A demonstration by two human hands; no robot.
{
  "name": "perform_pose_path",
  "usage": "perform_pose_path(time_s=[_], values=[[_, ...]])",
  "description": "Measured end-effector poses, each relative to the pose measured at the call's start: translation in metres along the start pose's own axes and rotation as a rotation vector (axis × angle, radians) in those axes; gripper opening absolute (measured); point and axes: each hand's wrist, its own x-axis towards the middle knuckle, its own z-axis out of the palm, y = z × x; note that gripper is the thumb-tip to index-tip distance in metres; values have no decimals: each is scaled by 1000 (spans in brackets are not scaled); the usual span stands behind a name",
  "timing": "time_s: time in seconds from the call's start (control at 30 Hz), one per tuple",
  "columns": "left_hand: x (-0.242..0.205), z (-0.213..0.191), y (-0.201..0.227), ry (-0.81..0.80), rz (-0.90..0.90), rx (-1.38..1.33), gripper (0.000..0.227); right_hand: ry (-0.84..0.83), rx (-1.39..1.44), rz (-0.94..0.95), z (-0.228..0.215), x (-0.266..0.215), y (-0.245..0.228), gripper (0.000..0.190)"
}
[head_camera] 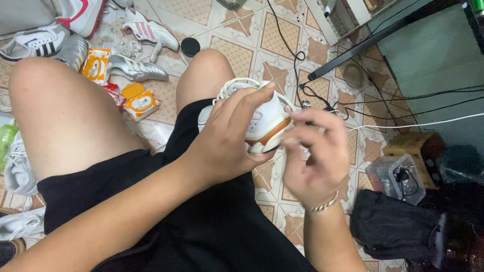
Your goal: Cleaning and repairing white athletic shoes using cleaning solution, cotton balls, and a small tool.
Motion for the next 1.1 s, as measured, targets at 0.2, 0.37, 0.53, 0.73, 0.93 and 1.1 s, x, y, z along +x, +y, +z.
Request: perform_pose_path(time_s=[0.2,0.37,0.53,0.73,0.93,1.1], values=[[4,3,-3,-11,4,-57,100,-237,-259,-449,-5,7,1,15],[8,8,-7,-26,-11,-64,99,-215,-287,-470,-5,14,-3,10],[10,12,-10,-28,15,-76,102,-229,-308,-462,-11,13,18,6],[15,18,-21,25,73,25,101,-156,-176,-381,-6,13,25,8],[21,11,-32,-8,192,234,97,-104,-29,-220,-4,8,46,17],[28,-21,-14,-123,19,220,92,-59,121,-105,31,3,66,14]])
